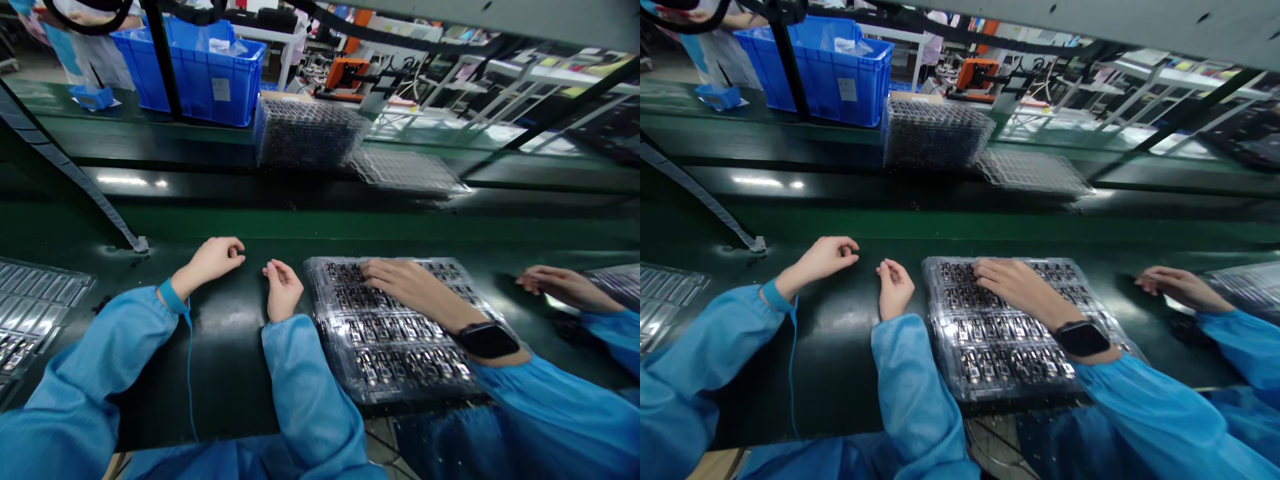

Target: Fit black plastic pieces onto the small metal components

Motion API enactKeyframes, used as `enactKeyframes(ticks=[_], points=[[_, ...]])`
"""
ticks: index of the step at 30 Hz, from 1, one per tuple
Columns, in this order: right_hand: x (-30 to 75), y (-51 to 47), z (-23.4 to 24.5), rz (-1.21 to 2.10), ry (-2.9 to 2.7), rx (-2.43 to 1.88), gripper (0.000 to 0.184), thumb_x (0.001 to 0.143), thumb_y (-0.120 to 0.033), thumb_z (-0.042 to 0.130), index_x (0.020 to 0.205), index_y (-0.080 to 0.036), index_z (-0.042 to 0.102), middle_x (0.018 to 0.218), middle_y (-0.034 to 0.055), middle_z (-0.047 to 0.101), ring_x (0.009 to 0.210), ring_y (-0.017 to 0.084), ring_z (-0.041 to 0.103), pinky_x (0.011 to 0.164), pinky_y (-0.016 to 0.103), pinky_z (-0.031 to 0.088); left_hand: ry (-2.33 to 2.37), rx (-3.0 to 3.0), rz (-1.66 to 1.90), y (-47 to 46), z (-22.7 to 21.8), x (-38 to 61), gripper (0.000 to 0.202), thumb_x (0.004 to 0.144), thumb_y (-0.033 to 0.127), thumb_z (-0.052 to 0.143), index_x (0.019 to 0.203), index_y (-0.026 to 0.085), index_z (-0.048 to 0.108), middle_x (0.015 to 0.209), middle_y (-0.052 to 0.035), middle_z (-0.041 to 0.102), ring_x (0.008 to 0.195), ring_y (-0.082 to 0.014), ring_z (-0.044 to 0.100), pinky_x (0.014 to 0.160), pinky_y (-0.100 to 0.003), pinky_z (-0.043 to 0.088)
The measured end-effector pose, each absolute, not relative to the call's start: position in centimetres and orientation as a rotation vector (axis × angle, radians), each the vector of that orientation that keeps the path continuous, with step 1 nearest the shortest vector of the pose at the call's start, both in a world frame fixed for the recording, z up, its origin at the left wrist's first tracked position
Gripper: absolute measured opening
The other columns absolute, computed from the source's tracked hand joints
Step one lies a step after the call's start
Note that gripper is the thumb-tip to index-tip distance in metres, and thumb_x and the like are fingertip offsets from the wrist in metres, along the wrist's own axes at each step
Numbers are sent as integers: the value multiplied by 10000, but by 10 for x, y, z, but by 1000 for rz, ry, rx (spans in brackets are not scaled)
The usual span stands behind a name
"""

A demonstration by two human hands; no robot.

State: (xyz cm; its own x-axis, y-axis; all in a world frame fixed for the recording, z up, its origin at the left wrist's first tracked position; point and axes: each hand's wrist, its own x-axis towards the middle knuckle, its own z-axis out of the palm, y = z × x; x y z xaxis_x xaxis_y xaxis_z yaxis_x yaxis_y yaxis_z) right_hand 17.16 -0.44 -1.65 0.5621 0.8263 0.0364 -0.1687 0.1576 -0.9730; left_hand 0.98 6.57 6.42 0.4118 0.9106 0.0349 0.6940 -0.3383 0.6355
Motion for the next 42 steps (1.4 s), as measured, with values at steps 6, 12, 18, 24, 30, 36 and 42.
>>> enactKeyframes(ticks=[6,12,18,24,30,36,42], points=[[171,-3,-17,761,-569,-1239,316,773,-392,754,959,-141,708,847,78,746,780,213,735,794,382,608,1570,2252,203,161,81,74,154,728,266,722,856,190,759,863,-108,733,828,-250,682,794,-344,524],[173,-4,-21,747,-522,-1252,307,805,-389,733,990,-145,716,905,105,761,843,240,749,849,409,606,1646,2231,207,210,55,152,340,855,326,641,1109,108,698,1148,-219,662,1071,-334,635,906,-440,506],[174,-4,-19,798,-476,-1252,287,810,-375,726,991,-152,717,944,112,768,878,244,751,887,409,601,1773,2277,408,223,22,199,365,912,313,585,1154,47,649,1282,-258,548,1226,-384,493,964,-484,449],[172,-3,-18,786,-438,-1246,286,784,-366,753,973,-158,702,914,99,764,829,231,751,850,402,611,1634,2163,541,232,17,189,330,854,115,585,1182,77,588,1167,-215,626,1150,-321,567,941,-410,457],[181,-1,-6,714,-515,-1211,281,762,-357,778,940,-159,690,877,85,752,813,219,739,813,393,612,1154,1687,916,190,49,132,223,816,61,572,1026,135,574,838,-49,652,704,-135,656,648,-248,528],[181,-12,21,776,-681,-1141,301,708,-340,830,932,-179,710,881,57,749,799,189,722,797,357,606,1012,1652,864,79,75,52,325,757,126,679,1077,139,631,860,-39,696,687,-116,661,645,-229,547],[159,-30,43,946,-908,-1092,263,691,-318,847,889,-200,720,835,34,744,787,182,715,764,341,609,1189,1909,845,0,84,12,271,831,171,628,1099,186,668,944,-24,737,792,-130,680,694,-220,541]])
